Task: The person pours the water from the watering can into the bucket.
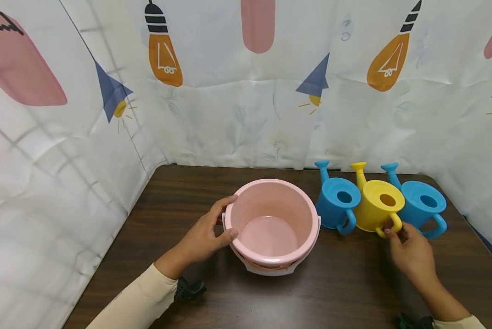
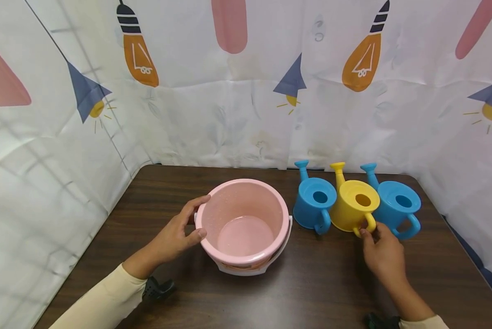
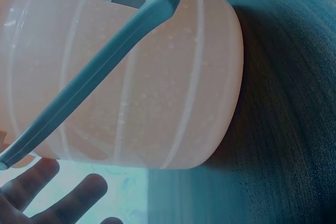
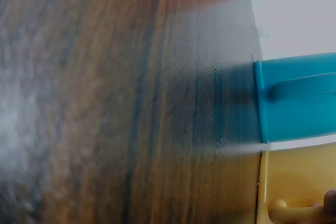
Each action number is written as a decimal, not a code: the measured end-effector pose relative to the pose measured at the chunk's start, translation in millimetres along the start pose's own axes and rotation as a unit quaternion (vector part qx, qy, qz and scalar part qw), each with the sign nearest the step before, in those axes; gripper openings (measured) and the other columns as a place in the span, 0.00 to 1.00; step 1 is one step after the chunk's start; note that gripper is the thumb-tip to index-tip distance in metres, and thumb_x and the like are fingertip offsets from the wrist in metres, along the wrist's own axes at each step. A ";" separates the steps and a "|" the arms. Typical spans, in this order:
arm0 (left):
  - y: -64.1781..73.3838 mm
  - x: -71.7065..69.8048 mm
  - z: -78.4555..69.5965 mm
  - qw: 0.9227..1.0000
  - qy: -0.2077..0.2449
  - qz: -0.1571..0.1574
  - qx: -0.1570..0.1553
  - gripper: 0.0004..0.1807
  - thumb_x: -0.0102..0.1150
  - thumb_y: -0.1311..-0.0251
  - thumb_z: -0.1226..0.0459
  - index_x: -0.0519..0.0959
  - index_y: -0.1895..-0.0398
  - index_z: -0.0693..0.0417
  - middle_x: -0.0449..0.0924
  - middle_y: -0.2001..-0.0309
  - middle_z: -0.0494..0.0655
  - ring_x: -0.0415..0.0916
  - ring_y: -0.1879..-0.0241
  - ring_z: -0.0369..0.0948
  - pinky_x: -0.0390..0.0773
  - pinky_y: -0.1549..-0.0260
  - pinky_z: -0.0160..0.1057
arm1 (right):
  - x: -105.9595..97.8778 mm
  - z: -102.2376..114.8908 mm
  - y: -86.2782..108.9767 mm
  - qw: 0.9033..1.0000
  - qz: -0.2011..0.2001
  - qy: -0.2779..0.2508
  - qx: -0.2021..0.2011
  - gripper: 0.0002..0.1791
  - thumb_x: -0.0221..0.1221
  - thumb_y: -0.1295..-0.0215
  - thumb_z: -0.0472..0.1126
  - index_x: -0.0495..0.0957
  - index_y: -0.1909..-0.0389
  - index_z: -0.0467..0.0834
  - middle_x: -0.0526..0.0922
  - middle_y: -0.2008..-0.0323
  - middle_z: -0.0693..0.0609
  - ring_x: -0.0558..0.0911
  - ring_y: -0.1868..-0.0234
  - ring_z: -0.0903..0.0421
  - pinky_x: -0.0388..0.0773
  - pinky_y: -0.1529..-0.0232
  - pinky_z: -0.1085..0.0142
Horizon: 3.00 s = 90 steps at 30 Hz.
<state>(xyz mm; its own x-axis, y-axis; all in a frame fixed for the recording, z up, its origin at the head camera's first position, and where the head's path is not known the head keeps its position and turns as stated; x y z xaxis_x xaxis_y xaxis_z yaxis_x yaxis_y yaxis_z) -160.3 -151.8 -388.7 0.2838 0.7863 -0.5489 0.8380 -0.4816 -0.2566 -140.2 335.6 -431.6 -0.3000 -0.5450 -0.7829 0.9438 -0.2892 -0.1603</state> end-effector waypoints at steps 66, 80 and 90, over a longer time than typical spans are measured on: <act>1.5 0.6 0.3 1.000 -0.017 -0.006 0.002 0.41 0.58 0.32 0.43 0.54 0.19 0.37 0.70 0.35 0.47 0.76 0.44 0.46 0.77 0.48 0.53 | -105.9 88.5 6.2 0.989 -0.038 0.040 -0.139 0.20 0.56 0.21 0.42 0.76 0.39 0.32 0.84 0.54 0.30 0.62 0.66 0.92 0.67 0.78 0.76; 1.0 0.1 -0.8 1.000 -0.013 -0.010 0.011 0.41 0.58 0.32 0.43 0.55 0.20 0.38 0.71 0.36 0.47 0.76 0.44 0.46 0.75 0.46 0.58 | -103.1 107.6 18.4 0.984 -0.031 0.042 -0.170 0.10 0.58 0.23 0.39 0.82 0.48 0.43 0.88 0.61 0.38 0.68 0.69 0.86 0.66 0.79 0.69; 1.1 0.5 -1.0 1.000 -0.015 -0.012 0.010 0.41 0.59 0.32 0.43 0.56 0.20 0.38 0.71 0.36 0.48 0.76 0.45 0.45 0.76 0.46 0.53 | -102.0 119.1 22.9 0.981 -0.033 0.029 -0.190 0.08 0.60 0.26 0.36 0.83 0.51 0.46 0.88 0.61 0.42 0.70 0.69 0.84 0.66 0.80 0.69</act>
<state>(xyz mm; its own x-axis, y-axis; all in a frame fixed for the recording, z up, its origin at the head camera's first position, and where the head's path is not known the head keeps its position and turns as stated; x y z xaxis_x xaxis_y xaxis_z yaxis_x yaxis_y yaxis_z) -158.9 -151.6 -388.5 0.2494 0.7859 -0.5658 0.8351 -0.4703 -0.2853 -104.6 290.9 -283.9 -0.3636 -0.4866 -0.7944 0.9098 -0.0023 -0.4150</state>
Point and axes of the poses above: each hand's wrist, its own y-axis away from the middle knuckle, its own x-axis out of the palm, z = x × y, the point moved 3 cm from there along -y, towards the middle knuckle
